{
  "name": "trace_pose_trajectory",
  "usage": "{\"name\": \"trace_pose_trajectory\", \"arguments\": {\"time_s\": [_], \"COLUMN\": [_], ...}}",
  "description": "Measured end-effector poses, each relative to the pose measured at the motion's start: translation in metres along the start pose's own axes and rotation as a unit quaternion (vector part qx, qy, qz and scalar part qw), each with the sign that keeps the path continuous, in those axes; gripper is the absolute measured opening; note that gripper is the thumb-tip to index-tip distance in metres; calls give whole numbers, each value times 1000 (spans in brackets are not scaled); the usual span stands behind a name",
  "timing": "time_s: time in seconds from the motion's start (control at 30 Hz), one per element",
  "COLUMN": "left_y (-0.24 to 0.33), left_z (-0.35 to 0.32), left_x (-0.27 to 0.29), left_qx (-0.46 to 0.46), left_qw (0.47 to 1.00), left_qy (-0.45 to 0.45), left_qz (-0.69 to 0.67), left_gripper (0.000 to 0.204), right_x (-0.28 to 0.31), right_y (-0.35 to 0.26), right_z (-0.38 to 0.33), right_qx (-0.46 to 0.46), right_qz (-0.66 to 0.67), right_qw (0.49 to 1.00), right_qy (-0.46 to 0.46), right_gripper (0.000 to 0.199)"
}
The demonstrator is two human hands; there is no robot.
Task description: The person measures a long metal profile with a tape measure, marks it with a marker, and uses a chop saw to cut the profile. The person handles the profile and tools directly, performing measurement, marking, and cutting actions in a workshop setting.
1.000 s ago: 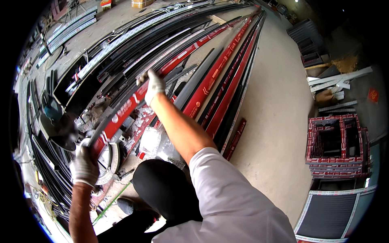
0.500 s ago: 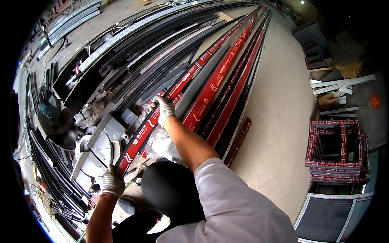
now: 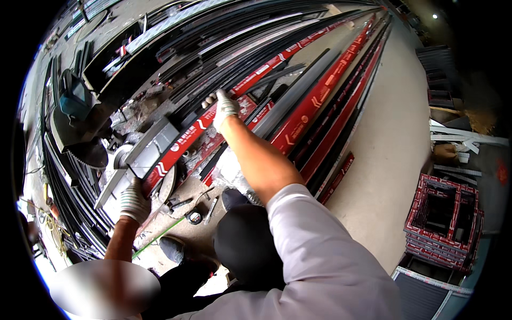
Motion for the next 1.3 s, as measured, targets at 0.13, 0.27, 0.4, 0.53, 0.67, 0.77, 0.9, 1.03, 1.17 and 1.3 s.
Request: {"name": "trace_pose_trajectory", "arguments": {"time_s": [0.13,0.27,0.4,0.53,0.67,0.77,0.9,1.03,1.17,1.3], "left_y": [-10,-27,-38,-59,-84,-103,-110,-101,-119,-118], "left_z": [-3,1,14,16,21,20,26,36,42,35], "left_x": [-36,-44,-44,-37,-37,-40,-40,-31,-30,-43], "left_qx": [21,23,5,-16,-39,-24,-16,-18,34,-20], "left_qw": [999,998,998,998,999,999,999,998,998,999], "left_qy": [-33,-48,-61,-49,-5,-15,-28,-46,-60,-13], "left_qz": [-22,-19,-8,22,23,25,39,28,6,-21], "left_gripper": [22,21,23,29,26,23,24,23,24,22], "right_x": [34,38,55,58,30,-35,-74,-75,-86,-84], "right_y": [16,38,35,41,10,5,46,61,80,99], "right_z": [1,-7,1,-17,-32,-63,-106,-98,-62,-39], "right_qx": [-33,-79,-80,-138,-43,188,332,339,371,240], "right_qz": [-36,-68,-184,-281,-686,-927,-896,-882,-876,-929], "right_qw": [999,994,979,945,726,318,114,18,76,-27], "right_qy": [-20,-15,30,96,16,-72,-271,-326,-297,-281], "right_gripper": [28,34,61,70,47,40,63,70,25,28]}}
Point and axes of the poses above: each hand's wrist, its own z-axis towards the middle knuckle, its own x-axis out of the back of the hand, y = z × x, the point moved 8 cm from there along z, towards the middle knuckle
